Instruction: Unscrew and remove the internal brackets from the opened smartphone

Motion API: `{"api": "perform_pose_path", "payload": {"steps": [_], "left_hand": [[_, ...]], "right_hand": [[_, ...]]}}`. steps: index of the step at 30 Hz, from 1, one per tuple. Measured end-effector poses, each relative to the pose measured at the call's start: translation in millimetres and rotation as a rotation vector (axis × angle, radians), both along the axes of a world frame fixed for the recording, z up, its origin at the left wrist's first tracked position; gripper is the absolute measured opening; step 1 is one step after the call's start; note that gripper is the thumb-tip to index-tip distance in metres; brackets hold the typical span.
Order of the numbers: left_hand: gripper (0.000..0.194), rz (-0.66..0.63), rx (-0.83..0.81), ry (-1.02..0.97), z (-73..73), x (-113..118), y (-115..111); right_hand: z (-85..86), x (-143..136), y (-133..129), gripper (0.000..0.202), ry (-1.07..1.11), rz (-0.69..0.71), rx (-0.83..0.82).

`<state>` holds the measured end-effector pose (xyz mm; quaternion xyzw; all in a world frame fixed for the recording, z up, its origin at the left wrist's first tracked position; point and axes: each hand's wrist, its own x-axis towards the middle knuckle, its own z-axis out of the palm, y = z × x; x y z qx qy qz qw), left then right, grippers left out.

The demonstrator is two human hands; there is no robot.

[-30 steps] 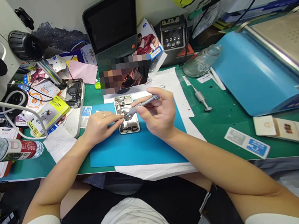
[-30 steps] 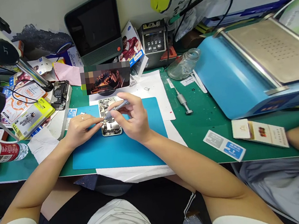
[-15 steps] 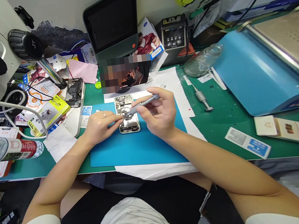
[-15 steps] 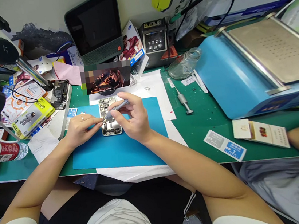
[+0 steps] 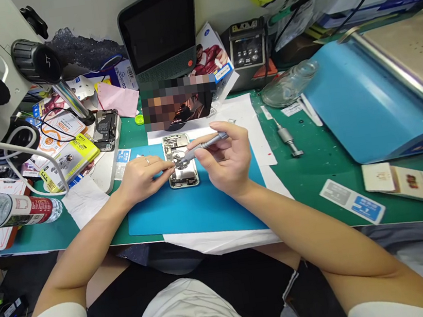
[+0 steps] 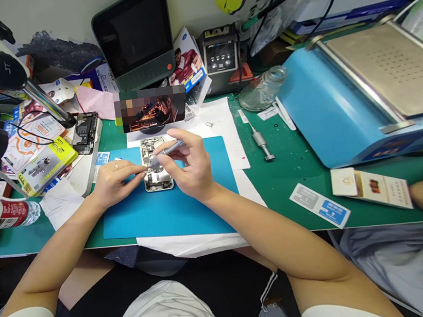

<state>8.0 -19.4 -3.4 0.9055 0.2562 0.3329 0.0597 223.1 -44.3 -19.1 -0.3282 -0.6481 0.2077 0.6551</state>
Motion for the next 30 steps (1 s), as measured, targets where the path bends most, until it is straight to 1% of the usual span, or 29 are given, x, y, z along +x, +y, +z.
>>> {"api": "perform_pose_path", "payload": {"steps": [5,13,21,25,30], "left_hand": [[0.018,0.000,-0.009,0.019,0.4,-0.2,-0.2],[0.019,0.004,-0.026,0.041,1.6,-0.2,-1.0],[0.015,-0.023,-0.004,0.005,1.5,0.2,-0.7],[0.018,-0.009,-0.016,0.027,1.1,0.3,-0.7],[0.018,-0.001,-0.017,0.027,0.5,-0.1,-0.8]], "right_hand": [[-0.7,0.5,-0.4,0.042,-0.018,-0.007,-0.040],[-0.8,1.1,-0.1,0.043,-0.001,0.008,-0.017],[-0.2,0.2,-0.6,0.043,-0.013,0.000,-0.019],[-0.5,0.0,-0.3,0.044,-0.009,0.009,0.008],[0.7,0.0,-1.1,0.044,-0.005,0.013,-0.002]]}}
